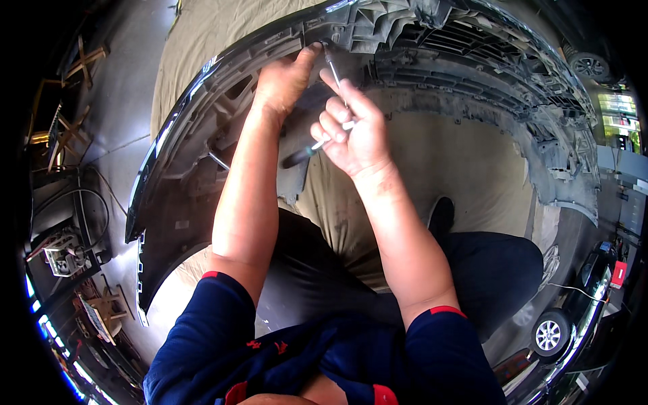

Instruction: The person retrieves and assembles a socket tool from a toolkit, then removes screws from a car bumper assembly using the tool.

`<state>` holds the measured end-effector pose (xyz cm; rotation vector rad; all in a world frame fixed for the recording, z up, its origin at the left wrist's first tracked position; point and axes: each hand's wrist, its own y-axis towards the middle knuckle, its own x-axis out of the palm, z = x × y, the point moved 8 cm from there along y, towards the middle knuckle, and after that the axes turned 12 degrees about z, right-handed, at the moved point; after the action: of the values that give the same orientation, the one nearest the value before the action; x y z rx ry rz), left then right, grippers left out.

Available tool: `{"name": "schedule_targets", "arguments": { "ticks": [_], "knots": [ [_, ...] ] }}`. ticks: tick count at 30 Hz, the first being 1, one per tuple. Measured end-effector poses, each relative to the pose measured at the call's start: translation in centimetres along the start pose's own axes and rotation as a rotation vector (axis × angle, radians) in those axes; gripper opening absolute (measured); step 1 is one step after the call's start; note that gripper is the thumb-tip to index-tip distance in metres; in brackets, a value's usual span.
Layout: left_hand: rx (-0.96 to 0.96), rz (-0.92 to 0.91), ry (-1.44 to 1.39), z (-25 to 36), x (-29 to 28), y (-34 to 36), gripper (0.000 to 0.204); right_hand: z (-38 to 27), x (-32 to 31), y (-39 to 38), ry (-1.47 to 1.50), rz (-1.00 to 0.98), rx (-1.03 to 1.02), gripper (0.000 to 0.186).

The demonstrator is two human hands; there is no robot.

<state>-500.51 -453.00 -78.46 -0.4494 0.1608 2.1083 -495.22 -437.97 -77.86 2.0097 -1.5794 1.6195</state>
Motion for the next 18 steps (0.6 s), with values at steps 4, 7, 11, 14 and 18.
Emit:
{"name": "schedule_targets", "arguments": {
  "ticks": [4,7,11,14,18],
  "knots": [
    [-0.078,-0.051,0.102,-0.2,0.0,-0.1,0.069,-2.0,-1.1,0.2,-0.813,0.254,-0.508,0.027],
    [-0.053,-0.025,0.112,0.0,-0.3,-0.2,0.07,0.5,0.5,-0.3,0.141,-0.096,0.091,0.025],
    [-0.042,-0.036,0.003,0.4,-0.2,-0.6,0.083,-2.3,-0.2,-0.3,-0.779,0.285,-0.444,0.024],
    [-0.064,-0.044,0.034,0.8,-0.4,-0.6,0.08,-3.2,0.3,-0.7,-0.91,0.257,-0.752,0.03],
    [-0.022,-0.024,0.035,1.0,-0.3,-0.8,0.078,-0.1,0.5,0.1,-0.012,-0.027,0.021,0.04]
  ]
}}
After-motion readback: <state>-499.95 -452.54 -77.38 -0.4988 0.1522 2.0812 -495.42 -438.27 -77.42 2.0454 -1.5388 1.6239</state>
